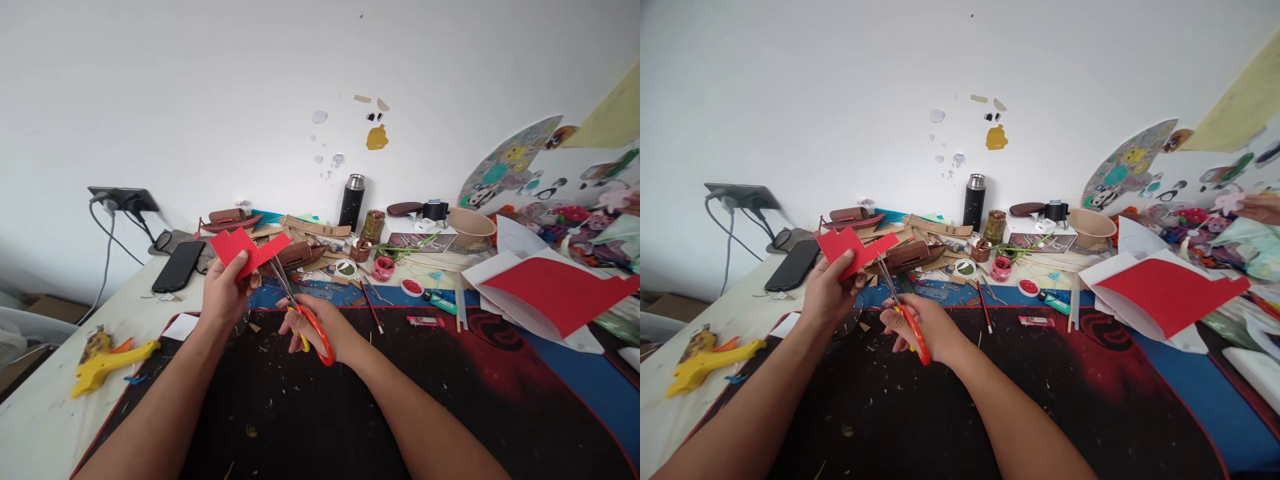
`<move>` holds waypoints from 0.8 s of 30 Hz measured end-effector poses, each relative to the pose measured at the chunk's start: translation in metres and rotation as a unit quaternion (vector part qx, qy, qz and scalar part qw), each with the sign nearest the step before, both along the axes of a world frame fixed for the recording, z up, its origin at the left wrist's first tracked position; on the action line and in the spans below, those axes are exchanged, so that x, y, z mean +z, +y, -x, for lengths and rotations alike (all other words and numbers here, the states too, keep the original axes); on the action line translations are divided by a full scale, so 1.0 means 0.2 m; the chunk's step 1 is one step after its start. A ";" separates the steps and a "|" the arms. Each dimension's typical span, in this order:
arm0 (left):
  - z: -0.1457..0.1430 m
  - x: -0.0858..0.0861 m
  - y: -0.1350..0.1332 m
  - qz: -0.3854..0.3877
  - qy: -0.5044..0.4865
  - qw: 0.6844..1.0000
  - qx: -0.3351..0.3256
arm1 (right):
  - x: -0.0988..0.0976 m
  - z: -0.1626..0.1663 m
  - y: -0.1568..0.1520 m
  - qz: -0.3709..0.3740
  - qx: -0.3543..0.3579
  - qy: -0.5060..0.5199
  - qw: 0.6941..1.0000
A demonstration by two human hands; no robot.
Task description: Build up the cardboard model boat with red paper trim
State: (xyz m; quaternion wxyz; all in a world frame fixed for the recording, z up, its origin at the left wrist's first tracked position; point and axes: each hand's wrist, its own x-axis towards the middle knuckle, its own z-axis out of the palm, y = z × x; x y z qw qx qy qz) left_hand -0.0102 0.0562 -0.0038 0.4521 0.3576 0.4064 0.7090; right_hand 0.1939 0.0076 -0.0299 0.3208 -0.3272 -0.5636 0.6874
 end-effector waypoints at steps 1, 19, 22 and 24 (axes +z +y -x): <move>-0.01 -0.01 0.00 -0.001 0.009 1.000 -0.005 | 0.00 0.01 0.00 -0.005 -0.010 -0.006 1.000; -0.08 -0.04 -0.07 0.005 0.100 0.994 -0.048 | -0.02 0.01 0.01 -0.034 -0.056 -0.021 0.998; -0.08 -0.03 -0.07 0.007 0.104 0.993 -0.050 | -0.03 0.01 0.01 -0.029 -0.055 -0.016 0.998; -0.09 -0.03 -0.07 0.010 0.102 0.993 -0.052 | -0.03 0.01 0.01 -0.027 -0.055 -0.017 0.998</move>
